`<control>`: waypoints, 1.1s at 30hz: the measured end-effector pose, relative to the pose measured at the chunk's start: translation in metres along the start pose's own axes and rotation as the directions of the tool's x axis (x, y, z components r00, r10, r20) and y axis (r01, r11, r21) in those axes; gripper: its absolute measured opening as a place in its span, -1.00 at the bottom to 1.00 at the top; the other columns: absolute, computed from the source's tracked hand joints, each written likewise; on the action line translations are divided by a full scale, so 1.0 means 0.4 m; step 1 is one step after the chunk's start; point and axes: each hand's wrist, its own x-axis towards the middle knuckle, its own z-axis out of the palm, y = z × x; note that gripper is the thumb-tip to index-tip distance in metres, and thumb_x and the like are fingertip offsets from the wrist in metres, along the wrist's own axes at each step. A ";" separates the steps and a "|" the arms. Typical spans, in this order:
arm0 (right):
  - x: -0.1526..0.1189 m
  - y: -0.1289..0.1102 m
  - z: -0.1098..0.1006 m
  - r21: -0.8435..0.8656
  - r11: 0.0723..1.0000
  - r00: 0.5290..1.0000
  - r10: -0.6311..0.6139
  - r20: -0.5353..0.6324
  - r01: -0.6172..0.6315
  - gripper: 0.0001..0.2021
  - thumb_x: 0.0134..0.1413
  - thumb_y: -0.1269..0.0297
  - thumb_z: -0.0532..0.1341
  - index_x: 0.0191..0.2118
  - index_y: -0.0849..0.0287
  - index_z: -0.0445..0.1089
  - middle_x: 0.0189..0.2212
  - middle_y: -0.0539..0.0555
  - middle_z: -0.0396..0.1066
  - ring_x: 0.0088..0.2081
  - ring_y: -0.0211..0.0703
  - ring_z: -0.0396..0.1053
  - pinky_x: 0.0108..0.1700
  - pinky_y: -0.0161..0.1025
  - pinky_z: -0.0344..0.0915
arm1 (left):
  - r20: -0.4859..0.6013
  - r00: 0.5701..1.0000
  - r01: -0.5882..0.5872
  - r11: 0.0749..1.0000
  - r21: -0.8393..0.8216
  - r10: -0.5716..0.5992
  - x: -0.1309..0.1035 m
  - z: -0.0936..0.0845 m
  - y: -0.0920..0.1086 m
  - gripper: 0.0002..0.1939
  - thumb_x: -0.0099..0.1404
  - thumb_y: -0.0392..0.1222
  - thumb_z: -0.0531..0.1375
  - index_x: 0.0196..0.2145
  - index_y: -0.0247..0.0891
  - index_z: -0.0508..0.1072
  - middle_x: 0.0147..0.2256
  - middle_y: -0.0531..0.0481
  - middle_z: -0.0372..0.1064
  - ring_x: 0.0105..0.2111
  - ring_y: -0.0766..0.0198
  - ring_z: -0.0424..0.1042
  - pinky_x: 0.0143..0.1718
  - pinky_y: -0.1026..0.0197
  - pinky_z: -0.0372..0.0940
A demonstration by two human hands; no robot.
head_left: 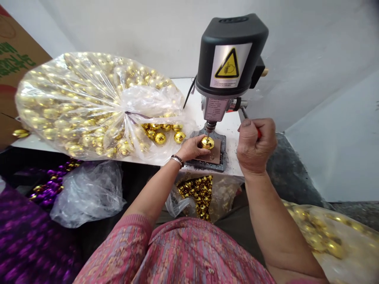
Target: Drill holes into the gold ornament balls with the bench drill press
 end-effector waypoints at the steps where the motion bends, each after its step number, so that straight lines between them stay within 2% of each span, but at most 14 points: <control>1: -0.009 0.003 0.004 0.008 1.000 1.000 -0.003 -0.010 0.003 -0.37 0.52 -0.43 0.06 -0.33 0.06 0.31 -0.50 0.00 0.27 -0.43 -0.24 0.20 -0.30 -0.18 0.25 | -0.004 1.000 -0.006 1.000 -0.007 0.006 0.001 0.001 -0.003 -0.31 0.23 -0.24 0.58 0.31 -0.25 0.68 0.05 -0.07 0.75 0.06 0.02 0.66 0.19 0.10 0.52; 5: -0.008 -0.011 0.012 0.043 0.999 0.999 -0.013 -0.046 0.015 -0.35 0.53 -0.43 0.03 -0.35 0.06 0.27 -0.54 -0.03 0.27 -0.47 -0.27 0.18 -0.35 -0.20 0.19 | -0.009 1.000 -0.014 1.000 -0.006 0.014 0.007 0.007 -0.011 -0.36 0.22 -0.21 0.59 0.26 -0.22 0.70 0.02 -0.05 0.74 0.04 0.01 0.66 0.20 0.07 0.52; 10: 0.129 -0.059 0.011 0.031 0.999 0.996 0.011 -0.090 -0.008 -0.38 0.53 -0.32 0.16 -0.40 0.09 0.13 -0.53 -0.09 0.19 -0.47 -0.37 0.14 -0.34 -0.25 0.09 | -0.041 0.999 0.005 1.000 -0.008 -0.005 0.003 0.017 -0.017 -0.30 0.20 -0.24 0.59 0.29 -0.22 0.67 0.01 -0.04 0.73 0.06 0.00 0.66 0.22 0.06 0.51; 14: 0.221 -0.067 0.005 0.069 0.991 0.988 0.107 0.107 -0.115 -0.36 0.53 -0.33 0.16 -0.39 0.14 0.15 -0.48 -0.12 0.17 -0.43 -0.44 0.10 -0.27 -0.30 0.08 | -0.062 0.991 -0.117 0.993 0.004 0.117 -0.040 0.027 -0.047 -0.30 0.22 -0.20 0.59 0.31 -0.21 0.65 0.09 -0.10 0.73 0.10 -0.04 0.66 0.25 -0.02 0.52; 17: 0.221 -0.056 0.000 0.070 0.989 0.987 0.120 0.109 -0.128 -0.34 0.53 -0.36 0.15 -0.39 0.14 0.13 -0.48 -0.13 0.17 -0.41 -0.45 0.10 -0.23 -0.28 0.14 | -0.024 0.970 -0.240 0.969 0.066 0.242 -0.096 0.023 -0.081 -0.24 0.14 -0.12 0.67 0.28 -0.16 0.68 0.21 -0.19 0.71 0.21 -0.14 0.62 0.37 -0.14 0.47; 20: 0.198 -0.046 -0.002 0.067 0.991 0.991 0.107 0.076 -0.112 -0.32 0.51 -0.39 0.15 -0.39 0.13 0.09 -0.47 -0.13 0.16 -0.41 -0.44 0.11 -0.19 -0.23 0.22 | 0.007 0.947 -0.322 0.946 0.037 0.322 -0.135 -0.001 -0.114 -0.20 0.10 -0.02 0.72 0.28 -0.14 0.69 0.25 -0.24 0.71 0.23 -0.15 0.63 0.38 -0.14 0.48; 21: 0.192 -0.045 -0.002 0.071 0.992 0.992 0.101 0.070 -0.106 -0.31 0.50 -0.41 0.15 -0.39 0.13 0.10 -0.47 -0.13 0.17 -0.41 -0.44 0.12 -0.19 -0.23 0.23 | -0.049 0.951 -0.305 0.952 0.021 0.305 -0.137 -0.015 -0.123 -0.28 0.19 0.01 0.68 0.27 -0.15 0.70 0.22 -0.24 0.72 0.19 -0.11 0.65 0.35 -0.12 0.50; 23: 0.184 -0.045 -0.002 0.081 0.992 0.994 0.089 0.058 -0.093 -0.29 0.47 -0.46 0.14 -0.39 0.14 0.11 -0.47 -0.13 0.18 -0.42 -0.43 0.14 -0.20 -0.22 0.23 | -0.270 0.947 -0.183 0.983 -0.007 0.174 -0.121 -0.046 -0.136 -0.52 0.45 0.01 0.50 0.24 -0.18 0.71 0.15 -0.24 0.74 0.08 -0.04 0.68 0.25 -0.06 0.54; 25: 0.182 -0.048 -0.003 0.085 0.993 0.996 0.079 0.052 -0.083 -0.28 0.46 -0.47 0.14 -0.40 0.14 0.12 -0.47 -0.13 0.18 -0.42 -0.42 0.14 -0.21 -0.22 0.23 | -0.489 0.872 0.013 0.998 -0.054 -0.038 -0.085 -0.078 -0.143 -0.63 0.58 -0.09 0.33 0.23 -0.24 0.70 0.10 -0.27 0.74 0.02 -0.02 0.70 0.19 -0.02 0.56; 26: 0.182 -0.051 -0.004 0.085 0.993 0.996 0.077 0.054 -0.082 -0.29 0.48 -0.45 0.14 -0.40 0.13 0.12 -0.48 -0.13 0.18 -0.42 -0.42 0.15 -0.21 -0.23 0.22 | -0.539 0.832 0.105 0.992 -0.071 -0.127 -0.066 -0.092 -0.145 -0.61 0.57 -0.15 0.30 0.25 -0.27 0.69 0.10 -0.29 0.73 0.04 -0.04 0.71 0.21 -0.02 0.56; 27: 0.181 -0.054 -0.005 0.083 0.993 0.995 0.078 0.058 -0.083 -0.31 0.50 -0.42 0.14 -0.39 0.13 0.11 -0.48 -0.12 0.18 -0.42 -0.41 0.15 -0.21 -0.23 0.21 | -0.546 0.819 0.171 0.983 -0.063 -0.177 -0.047 -0.103 -0.146 -0.58 0.53 -0.21 0.31 0.28 -0.30 0.68 0.12 -0.31 0.72 0.11 -0.07 0.70 0.27 -0.04 0.54; 29: 0.181 -0.060 -0.007 0.073 0.993 0.994 0.083 0.076 -0.088 -0.36 0.54 -0.34 0.14 -0.39 0.13 0.13 -0.47 -0.11 0.20 -0.42 -0.40 0.17 -0.20 -0.23 0.20 | -0.475 0.862 0.211 0.977 0.018 -0.177 -0.019 -0.114 -0.149 -0.45 0.43 -0.29 0.34 0.34 -0.33 0.64 0.23 -0.35 0.68 0.29 -0.15 0.62 0.44 -0.08 0.44; 31: 0.179 -0.066 -0.010 0.055 0.994 0.991 0.086 0.099 -0.092 -0.40 0.58 -0.28 0.12 -0.36 0.13 0.17 -0.45 -0.09 0.22 -0.40 -0.38 0.19 -0.18 -0.22 0.20 | -0.368 0.924 0.154 0.980 0.124 -0.098 -0.006 -0.114 -0.153 -0.34 0.33 -0.34 0.36 0.39 -0.31 0.61 0.33 -0.35 0.61 0.42 -0.17 0.52 0.55 -0.10 0.33; 33: 0.177 -0.070 -0.011 0.039 0.995 0.990 0.092 0.110 -0.097 -0.43 0.60 -0.24 0.09 -0.33 0.14 0.21 -0.43 -0.08 0.24 -0.39 -0.37 0.20 -0.14 -0.22 0.22 | -0.318 0.947 0.113 0.977 0.183 -0.050 -0.007 -0.106 -0.156 -0.27 0.26 -0.38 0.36 0.39 -0.26 0.60 0.36 -0.33 0.59 0.43 -0.16 0.50 0.55 -0.09 0.35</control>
